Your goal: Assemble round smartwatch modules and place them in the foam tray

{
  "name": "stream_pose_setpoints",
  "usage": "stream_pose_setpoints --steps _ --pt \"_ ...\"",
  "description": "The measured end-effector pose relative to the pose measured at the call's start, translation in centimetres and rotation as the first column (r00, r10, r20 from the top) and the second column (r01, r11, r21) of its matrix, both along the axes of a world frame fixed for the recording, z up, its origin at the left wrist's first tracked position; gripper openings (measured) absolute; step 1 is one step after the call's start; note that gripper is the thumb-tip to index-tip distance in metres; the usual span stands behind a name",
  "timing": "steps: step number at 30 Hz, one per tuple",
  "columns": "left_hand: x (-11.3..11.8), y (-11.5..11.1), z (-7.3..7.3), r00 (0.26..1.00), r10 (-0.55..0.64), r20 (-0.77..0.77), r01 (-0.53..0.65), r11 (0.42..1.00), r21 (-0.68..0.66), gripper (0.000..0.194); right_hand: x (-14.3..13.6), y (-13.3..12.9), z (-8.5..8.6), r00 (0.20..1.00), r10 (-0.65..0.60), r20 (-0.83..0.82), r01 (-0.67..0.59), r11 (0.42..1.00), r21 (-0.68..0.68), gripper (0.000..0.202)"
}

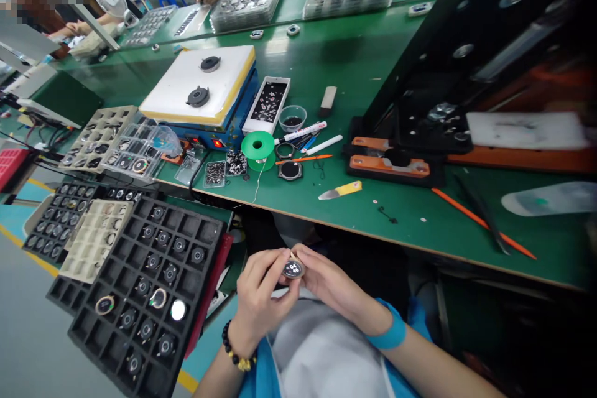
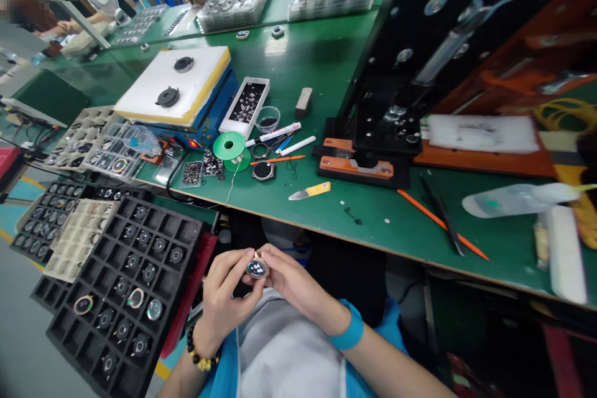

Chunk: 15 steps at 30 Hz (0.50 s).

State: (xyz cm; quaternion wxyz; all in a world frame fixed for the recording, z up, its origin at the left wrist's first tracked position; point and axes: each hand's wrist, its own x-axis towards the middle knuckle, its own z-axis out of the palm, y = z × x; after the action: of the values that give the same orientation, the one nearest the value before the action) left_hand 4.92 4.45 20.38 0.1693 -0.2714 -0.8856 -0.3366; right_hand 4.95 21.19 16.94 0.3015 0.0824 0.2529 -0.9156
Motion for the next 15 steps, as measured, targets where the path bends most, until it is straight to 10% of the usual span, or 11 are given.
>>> stream_pose_setpoints --steps 15 --pt "-0.22 -0.1 -0.06 0.996 -0.082 0.037 0.082 0.997 -0.004 0.063 0.61 0.21 -0.66 0.999 -0.038 0.011 0.039 0.999 -0.011 0.027"
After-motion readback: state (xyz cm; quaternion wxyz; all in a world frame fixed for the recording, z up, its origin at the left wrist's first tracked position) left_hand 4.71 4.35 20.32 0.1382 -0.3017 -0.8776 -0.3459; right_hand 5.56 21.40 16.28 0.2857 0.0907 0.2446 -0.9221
